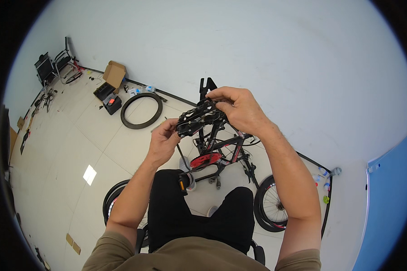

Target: The person assembles a bicycle by attaching the handlebar to the frame, installing a pedal, and routing the chain through the crankset and rear derailleur. The person rotates the crank to check chain movement.

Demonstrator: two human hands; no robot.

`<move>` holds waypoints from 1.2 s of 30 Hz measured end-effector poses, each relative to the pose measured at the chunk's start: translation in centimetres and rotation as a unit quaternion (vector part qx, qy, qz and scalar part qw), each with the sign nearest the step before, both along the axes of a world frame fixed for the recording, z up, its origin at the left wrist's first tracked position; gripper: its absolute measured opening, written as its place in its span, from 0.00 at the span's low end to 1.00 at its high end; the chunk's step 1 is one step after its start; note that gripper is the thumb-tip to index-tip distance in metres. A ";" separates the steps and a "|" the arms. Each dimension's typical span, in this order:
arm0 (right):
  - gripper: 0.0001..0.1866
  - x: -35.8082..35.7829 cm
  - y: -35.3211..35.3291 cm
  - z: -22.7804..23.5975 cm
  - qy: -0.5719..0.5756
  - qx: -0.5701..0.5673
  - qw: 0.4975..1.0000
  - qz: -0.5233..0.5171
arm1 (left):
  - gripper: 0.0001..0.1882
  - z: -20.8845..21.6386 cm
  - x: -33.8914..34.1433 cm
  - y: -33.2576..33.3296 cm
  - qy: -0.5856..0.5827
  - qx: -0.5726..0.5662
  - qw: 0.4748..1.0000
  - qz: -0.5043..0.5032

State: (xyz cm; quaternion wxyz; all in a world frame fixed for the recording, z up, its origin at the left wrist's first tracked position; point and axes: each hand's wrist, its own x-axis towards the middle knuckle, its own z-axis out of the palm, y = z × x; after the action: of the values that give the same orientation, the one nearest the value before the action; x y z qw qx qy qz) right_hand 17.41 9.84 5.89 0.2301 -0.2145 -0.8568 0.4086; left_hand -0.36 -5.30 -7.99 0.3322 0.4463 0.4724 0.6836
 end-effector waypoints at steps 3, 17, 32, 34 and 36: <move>0.13 0.4 0.0 0.0 0.008 -0.004 1.000 -0.001 | 0.16 -0.4 -0.5 0.0 -0.002 0.002 0.999 -0.035; 0.08 -2.1 -1.1 2.5 0.091 0.135 0.986 0.029 | 0.28 0.3 -1.5 -0.8 -0.070 -0.006 0.991 -0.111; 0.14 -4.8 -1.7 0.0 -0.076 0.121 0.985 0.101 | 0.25 -1.3 0.6 -0.6 -0.098 -0.014 0.994 -0.039; 0.15 -4.6 -1.6 -1.1 -0.040 0.162 0.982 0.090 | 0.22 -1.8 0.8 -0.4 -0.111 0.008 0.994 -0.019; 0.16 -4.3 -1.4 -1.5 -0.020 0.170 0.982 0.078 | 0.19 -2.0 1.6 -0.2 -0.147 0.027 0.989 -0.001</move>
State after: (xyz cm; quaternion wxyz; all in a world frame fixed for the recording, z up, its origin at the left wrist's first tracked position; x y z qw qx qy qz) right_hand 13.13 8.45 4.43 0.2138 -0.1130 -0.9321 0.2697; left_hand 1.19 -5.46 -9.99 0.3866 0.3507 0.3992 0.7538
